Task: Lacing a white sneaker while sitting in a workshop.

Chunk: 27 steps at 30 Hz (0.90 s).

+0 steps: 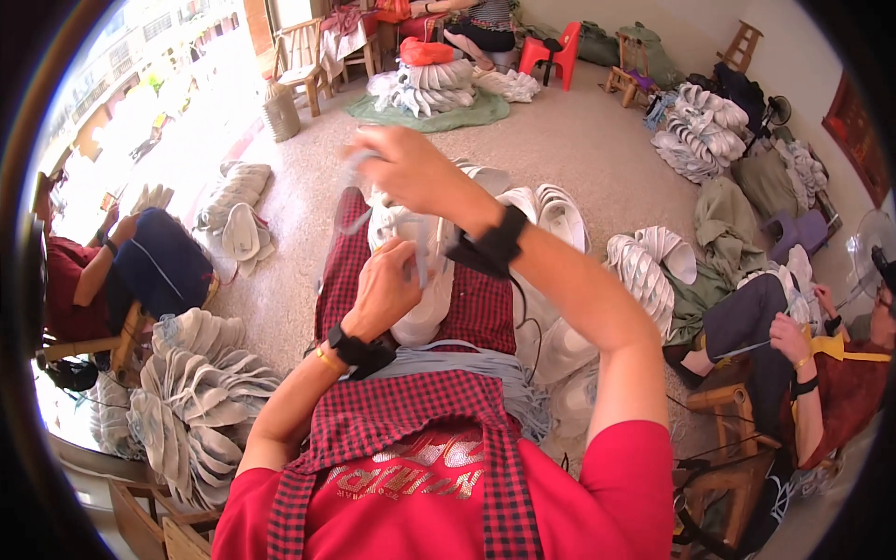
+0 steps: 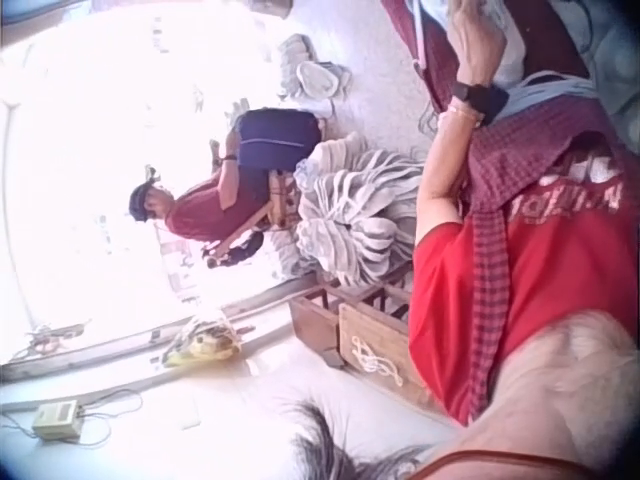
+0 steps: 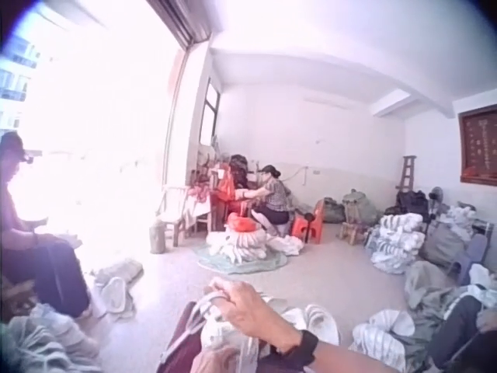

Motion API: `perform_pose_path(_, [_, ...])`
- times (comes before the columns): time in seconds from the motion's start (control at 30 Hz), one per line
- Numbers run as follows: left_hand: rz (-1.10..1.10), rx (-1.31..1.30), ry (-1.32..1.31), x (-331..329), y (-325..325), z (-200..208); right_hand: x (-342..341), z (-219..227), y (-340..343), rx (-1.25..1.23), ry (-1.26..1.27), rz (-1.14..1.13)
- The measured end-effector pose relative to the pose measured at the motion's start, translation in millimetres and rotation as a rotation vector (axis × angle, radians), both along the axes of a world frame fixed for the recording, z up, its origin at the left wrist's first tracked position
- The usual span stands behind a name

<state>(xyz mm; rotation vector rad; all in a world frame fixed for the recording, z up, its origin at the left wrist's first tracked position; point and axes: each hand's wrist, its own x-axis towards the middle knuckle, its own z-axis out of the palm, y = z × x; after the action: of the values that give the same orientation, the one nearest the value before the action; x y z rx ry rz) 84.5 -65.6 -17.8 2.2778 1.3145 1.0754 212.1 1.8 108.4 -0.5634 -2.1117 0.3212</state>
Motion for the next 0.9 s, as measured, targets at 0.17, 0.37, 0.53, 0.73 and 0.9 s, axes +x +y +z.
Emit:
perform_pose_path(0.17, [-0.114, 0.162, -0.225, -7.9, 11.9, 0.9, 76.3, -73.6, -21.7, -0.648, 0.059, -0.351])
perform_pose_path(0.37, [-0.134, 0.011, -0.170, -9.8, 25.9, 7.5, 44.0, -121.3, -15.4, -0.773, 0.395, -0.048])
perform_pose_path(0.53, [-0.037, -0.029, -0.302, -40.3, 8.2, 19.6, 65.3, -109.4, -22.0, -0.945, 0.353, -0.018])
perform_pose_path(0.73, [-0.094, -0.129, -0.118, -64.8, -5.8, -1.9, 54.2, 22.4, -57.1, -0.651, 0.542, 0.217])
perform_pose_path(0.9, [0.036, -0.259, -0.101, -64.7, -3.4, -2.2, 29.3, 129.3, -101.8, -0.634, 0.537, 0.650])
